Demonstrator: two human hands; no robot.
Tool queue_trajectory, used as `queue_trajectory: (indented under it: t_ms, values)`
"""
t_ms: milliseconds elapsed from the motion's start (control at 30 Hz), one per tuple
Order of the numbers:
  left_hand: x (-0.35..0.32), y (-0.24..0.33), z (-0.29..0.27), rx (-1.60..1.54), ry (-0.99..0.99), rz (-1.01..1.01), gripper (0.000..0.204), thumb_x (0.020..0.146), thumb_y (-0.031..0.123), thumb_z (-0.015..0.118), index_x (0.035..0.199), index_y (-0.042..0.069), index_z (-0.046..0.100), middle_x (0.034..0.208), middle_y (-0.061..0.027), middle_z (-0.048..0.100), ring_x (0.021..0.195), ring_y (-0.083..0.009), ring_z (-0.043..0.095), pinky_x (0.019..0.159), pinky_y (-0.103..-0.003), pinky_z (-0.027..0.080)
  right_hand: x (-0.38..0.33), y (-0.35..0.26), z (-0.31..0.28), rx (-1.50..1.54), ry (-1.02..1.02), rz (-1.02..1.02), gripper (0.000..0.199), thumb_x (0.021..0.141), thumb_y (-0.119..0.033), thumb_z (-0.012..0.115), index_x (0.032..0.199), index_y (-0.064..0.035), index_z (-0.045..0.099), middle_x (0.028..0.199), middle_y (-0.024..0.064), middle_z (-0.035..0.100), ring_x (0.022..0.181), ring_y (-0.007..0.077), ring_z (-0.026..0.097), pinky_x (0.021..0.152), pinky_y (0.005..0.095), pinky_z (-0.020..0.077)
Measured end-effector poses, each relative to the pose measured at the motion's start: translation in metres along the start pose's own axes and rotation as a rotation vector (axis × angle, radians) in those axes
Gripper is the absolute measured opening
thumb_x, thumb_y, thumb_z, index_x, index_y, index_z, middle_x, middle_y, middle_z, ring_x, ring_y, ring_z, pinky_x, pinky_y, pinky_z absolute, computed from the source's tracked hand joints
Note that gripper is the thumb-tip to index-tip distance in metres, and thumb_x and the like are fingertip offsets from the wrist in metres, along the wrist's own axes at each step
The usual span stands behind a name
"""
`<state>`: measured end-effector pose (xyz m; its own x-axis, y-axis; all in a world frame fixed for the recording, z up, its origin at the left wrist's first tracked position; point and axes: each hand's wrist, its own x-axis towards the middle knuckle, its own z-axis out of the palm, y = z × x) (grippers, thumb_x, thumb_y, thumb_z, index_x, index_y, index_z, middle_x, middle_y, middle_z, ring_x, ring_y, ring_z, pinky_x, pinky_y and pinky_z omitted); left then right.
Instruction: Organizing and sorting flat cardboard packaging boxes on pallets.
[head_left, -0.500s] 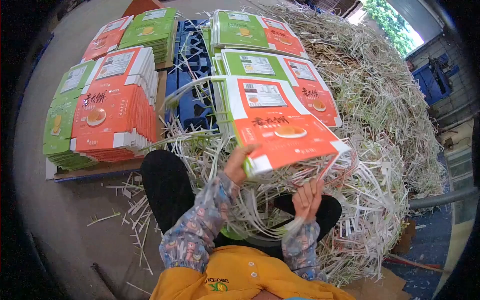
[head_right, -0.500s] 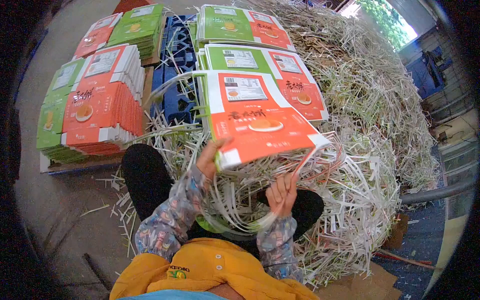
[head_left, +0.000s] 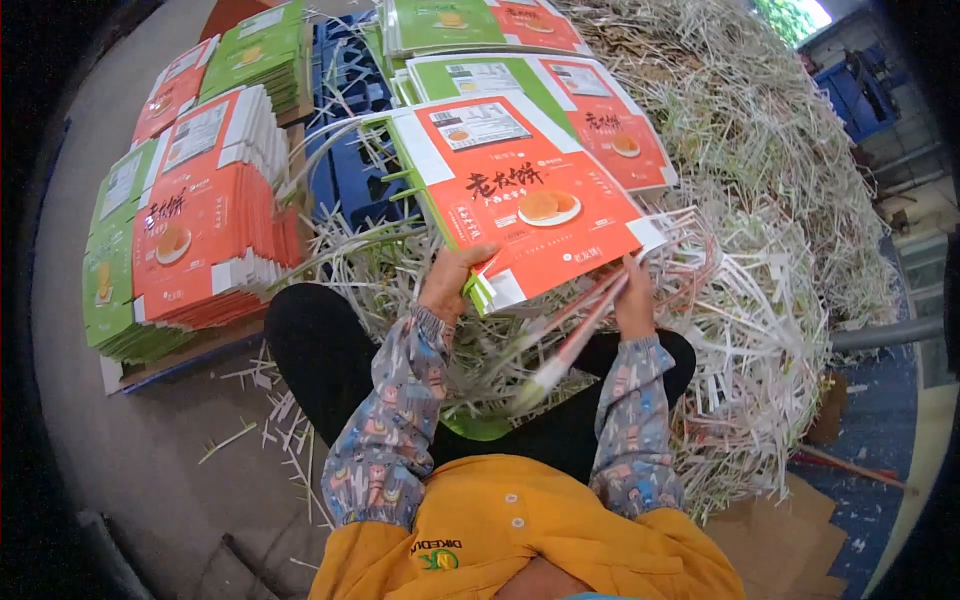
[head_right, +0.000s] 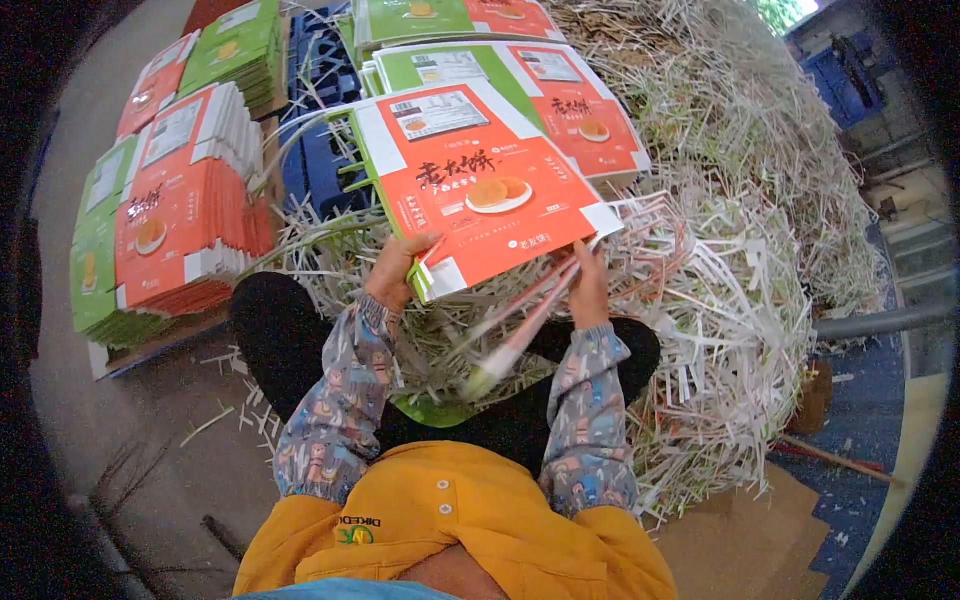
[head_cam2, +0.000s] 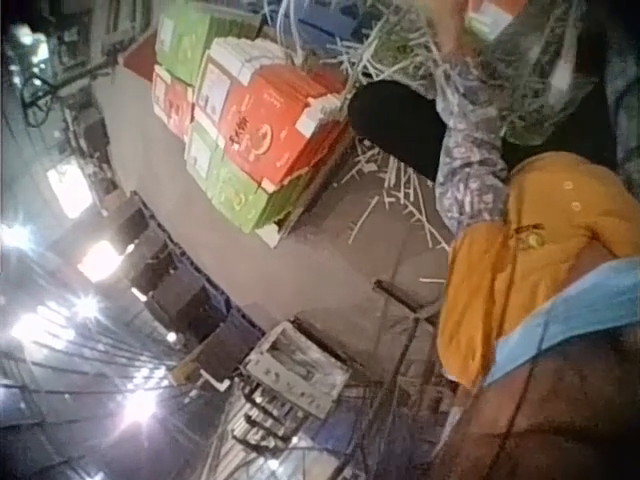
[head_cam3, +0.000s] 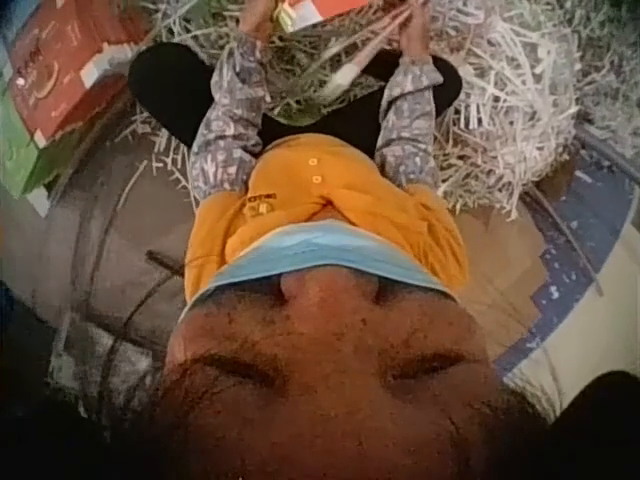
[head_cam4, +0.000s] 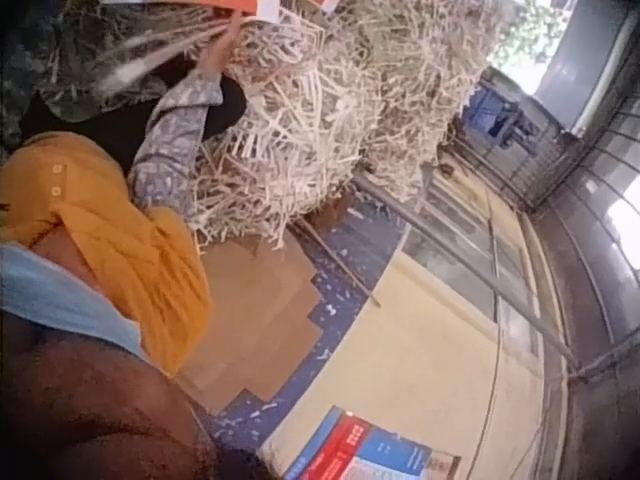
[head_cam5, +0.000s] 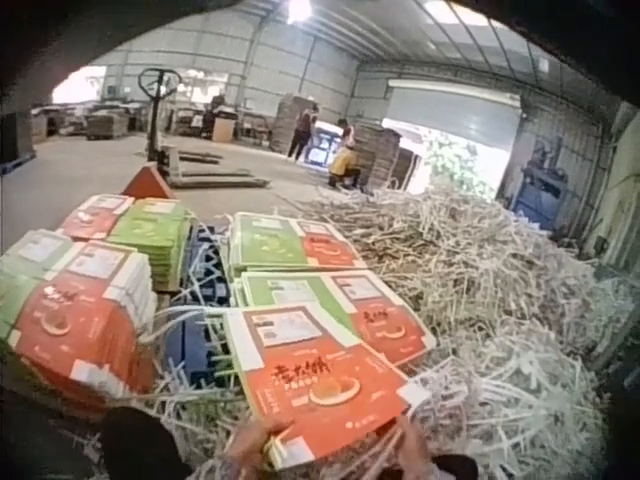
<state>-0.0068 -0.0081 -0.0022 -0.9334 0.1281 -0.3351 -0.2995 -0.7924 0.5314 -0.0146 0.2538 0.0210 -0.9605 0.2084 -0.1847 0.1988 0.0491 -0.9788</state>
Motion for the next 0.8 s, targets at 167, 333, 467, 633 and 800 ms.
queue_trajectory:
  t_ms: [167,333,467,633,800]
  values:
    - [0.003,-0.014,-0.008,0.100,-0.011,0.014,0.040,0.069,0.002,0.061,0.106,-0.004,0.047,0.098,-0.0122,0.058,0.084,-0.0209,0.058,0.074,-0.032,0.048,0.036,0.006,0.007,0.541,0.159,-0.059,0.045,0.087,-0.033,0.042,0.116,0.0024,0.039,0.112,0.0094,0.049,0.099,0.0191,0.050,0.082,0.0310,0.0401]
    - [0.005,-0.007,-0.010,0.158,0.013,0.055,0.039,0.070,0.002,0.061,0.106,-0.002,0.047,0.097,-0.0109,0.058,0.082,-0.0197,0.059,0.071,-0.032,0.049,0.046,0.030,0.003,0.190,0.352,-0.243,0.036,0.089,-0.035,0.039,0.104,-0.0029,0.046,0.079,0.0043,0.053,0.058,0.0108,0.051,0.046,0.0240,0.0416]
    - [-0.009,0.023,-0.018,0.068,0.019,0.000,0.035,0.071,0.005,0.060,0.103,-0.003,0.048,0.091,-0.0114,0.059,0.073,-0.0191,0.061,0.061,-0.031,0.053,0.049,0.013,-0.031,0.018,-0.081,-0.180,0.030,0.089,-0.034,0.038,0.095,-0.0064,0.047,0.062,-0.0002,0.046,0.043,0.0062,0.040,0.033,0.0211,0.0303]
    - [-0.004,0.012,0.000,-0.062,-0.072,-0.025,0.036,0.071,0.007,0.062,0.103,-0.002,0.049,0.091,-0.0118,0.059,0.073,-0.0183,0.062,0.061,-0.031,0.053,0.102,0.031,-0.098,-0.002,0.282,-0.077,0.028,0.086,-0.031,0.044,0.094,-0.0040,0.045,0.058,0.0024,0.046,0.044,0.0134,0.043,0.038,0.0267,0.0376]
    - [0.003,-0.009,0.003,-0.045,-0.066,-0.022,0.037,0.070,0.003,0.062,0.103,-0.003,0.047,0.093,-0.0106,0.059,0.078,-0.0189,0.060,0.067,-0.030,0.051,0.072,0.047,-0.070,-0.663,0.510,-0.519,0.038,0.078,-0.020,0.055,0.102,0.0072,0.043,0.089,0.0146,0.052,0.082,0.0270,0.051,0.070,0.0365,0.0423]
